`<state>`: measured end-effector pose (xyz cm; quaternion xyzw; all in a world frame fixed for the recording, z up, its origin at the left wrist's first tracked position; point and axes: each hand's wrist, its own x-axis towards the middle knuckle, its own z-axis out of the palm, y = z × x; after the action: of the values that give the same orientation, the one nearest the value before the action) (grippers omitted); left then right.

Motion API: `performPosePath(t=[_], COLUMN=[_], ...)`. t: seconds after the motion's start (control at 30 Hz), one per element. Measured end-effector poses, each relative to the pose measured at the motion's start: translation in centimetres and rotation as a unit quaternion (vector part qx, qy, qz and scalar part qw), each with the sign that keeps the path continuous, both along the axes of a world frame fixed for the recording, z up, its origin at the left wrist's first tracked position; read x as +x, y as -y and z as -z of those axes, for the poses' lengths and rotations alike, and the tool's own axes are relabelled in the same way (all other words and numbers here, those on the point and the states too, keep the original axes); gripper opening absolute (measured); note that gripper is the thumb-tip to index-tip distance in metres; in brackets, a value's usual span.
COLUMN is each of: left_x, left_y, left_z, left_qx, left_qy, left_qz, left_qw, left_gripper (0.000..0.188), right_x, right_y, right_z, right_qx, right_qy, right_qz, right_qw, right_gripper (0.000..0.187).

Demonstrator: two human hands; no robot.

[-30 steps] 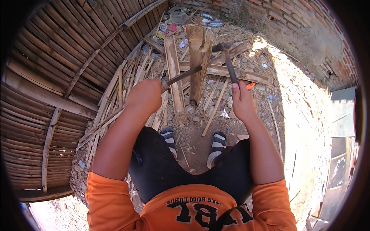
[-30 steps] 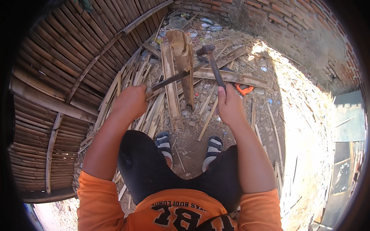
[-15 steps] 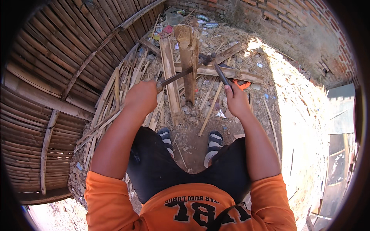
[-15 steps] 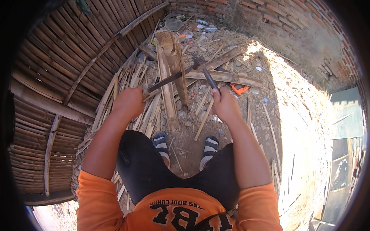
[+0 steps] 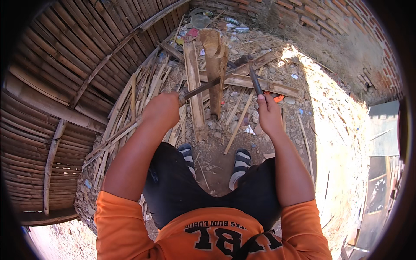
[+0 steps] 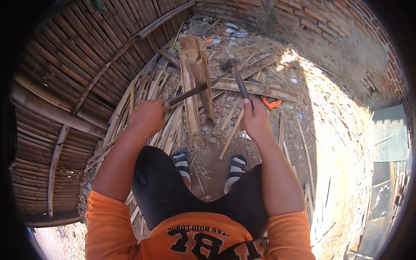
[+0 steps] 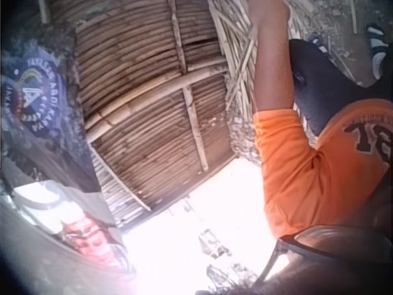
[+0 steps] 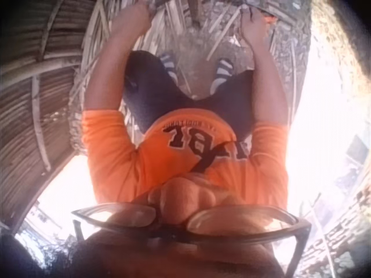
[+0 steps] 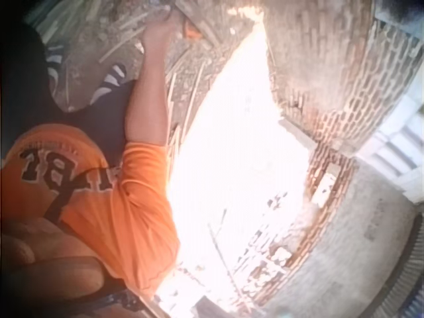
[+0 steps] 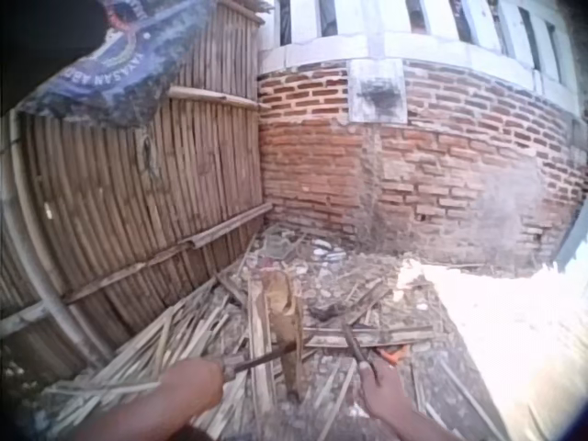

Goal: The person splits pieces of bamboo using a knife and a hammer while sitting outdoors, handling one bamboo segment at a time.

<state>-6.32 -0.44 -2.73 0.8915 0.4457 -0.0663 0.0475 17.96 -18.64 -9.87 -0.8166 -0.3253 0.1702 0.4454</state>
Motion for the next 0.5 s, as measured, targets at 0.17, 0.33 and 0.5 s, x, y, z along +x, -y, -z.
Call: performPosePath(t=[0.17, 0.33, 0.5], left_x=[0.3, 0.5, 0.5], left_y=[0.3, 0.1, 0.3], left_z=[0.8, 0.8, 1.1], left_qx=[-0.003, 0.004, 0.004], left_qy=[0.014, -0.005, -0.004], left_qz=[0.000, 0.014, 0.016], left_qw=[1.000, 1.000, 1.000], left_gripper=[0.022, 0.022, 0.022], right_x=[0.0, 0.0, 0.6], right_y=[-0.5, -1.1, -0.7], right_z=[0.4, 2.9, 0.1], right_qx=[0.050, -0.065, 0.074], right_qy=[0.106, 0.100, 0.088], right_qz=[0.005, -0.033, 0.031], right_qw=[0.993, 0.992, 0.993], right_gripper=[0.042, 0.044, 0.041])
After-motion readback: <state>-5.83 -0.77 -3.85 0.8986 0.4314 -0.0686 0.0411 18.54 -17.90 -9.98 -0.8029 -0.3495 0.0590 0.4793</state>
